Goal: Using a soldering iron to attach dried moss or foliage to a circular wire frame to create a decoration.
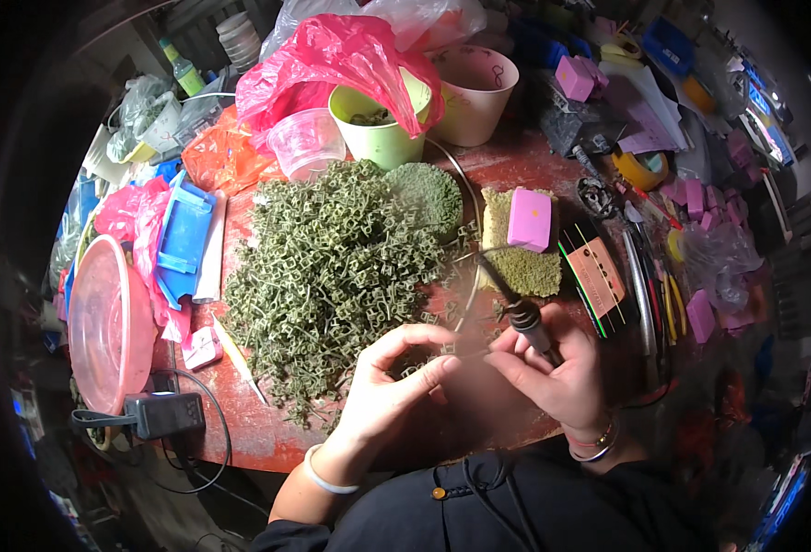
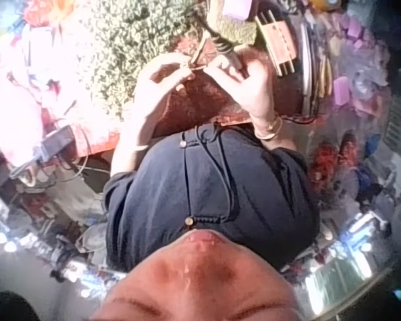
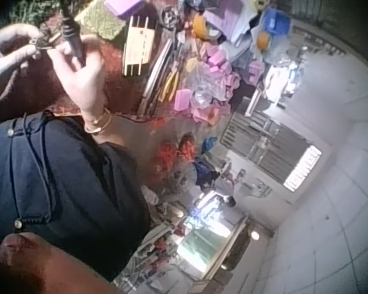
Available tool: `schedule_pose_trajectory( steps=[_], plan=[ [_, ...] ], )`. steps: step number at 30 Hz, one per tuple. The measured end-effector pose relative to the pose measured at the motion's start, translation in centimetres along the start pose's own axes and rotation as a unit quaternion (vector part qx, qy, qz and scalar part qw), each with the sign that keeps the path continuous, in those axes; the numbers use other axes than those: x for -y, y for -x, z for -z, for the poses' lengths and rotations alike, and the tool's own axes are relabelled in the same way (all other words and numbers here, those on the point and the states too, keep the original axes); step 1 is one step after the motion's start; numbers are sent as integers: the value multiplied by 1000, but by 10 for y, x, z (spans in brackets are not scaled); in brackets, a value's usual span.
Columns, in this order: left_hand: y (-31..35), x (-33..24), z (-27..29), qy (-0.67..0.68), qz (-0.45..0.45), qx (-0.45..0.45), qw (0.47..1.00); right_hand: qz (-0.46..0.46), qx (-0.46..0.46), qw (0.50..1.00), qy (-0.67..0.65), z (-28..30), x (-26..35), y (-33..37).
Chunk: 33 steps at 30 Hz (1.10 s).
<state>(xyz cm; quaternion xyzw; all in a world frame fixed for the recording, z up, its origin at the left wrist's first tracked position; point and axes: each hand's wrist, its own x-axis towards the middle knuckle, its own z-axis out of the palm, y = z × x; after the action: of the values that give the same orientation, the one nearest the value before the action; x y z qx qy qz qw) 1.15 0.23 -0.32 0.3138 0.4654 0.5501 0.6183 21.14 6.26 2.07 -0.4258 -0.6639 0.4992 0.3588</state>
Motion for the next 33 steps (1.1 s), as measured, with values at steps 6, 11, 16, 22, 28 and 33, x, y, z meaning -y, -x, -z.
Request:
schedule_pose_trajectory(
  steps=[6, 11, 16, 22, 28, 33],
  plan=[
    [2, -1, 0, 12, 19, -21, 1000, 113, -115, 922, 351, 39, -3, 5],
    [2, 2, 0, -24, -3, -20, 999, 102, -127, 871, 464, 60, -11, 8],
    [2, 0, -2, -41, -13, -23, 999, 125, -68, 931, 335, 50, 1, 19],
    [2, -2, -4, -32, -1, -31, 999, 176, -24, 928, 327, 45, -5, 18],
    [3, 0, -2, -46, -10, -24, 999, 183, -12, 927, 327, 40, -6, 16],
    [2, 0, -1, -62, -24, -13, 998, 177, -25, 928, 328, 38, -10, 17]
  ],
)
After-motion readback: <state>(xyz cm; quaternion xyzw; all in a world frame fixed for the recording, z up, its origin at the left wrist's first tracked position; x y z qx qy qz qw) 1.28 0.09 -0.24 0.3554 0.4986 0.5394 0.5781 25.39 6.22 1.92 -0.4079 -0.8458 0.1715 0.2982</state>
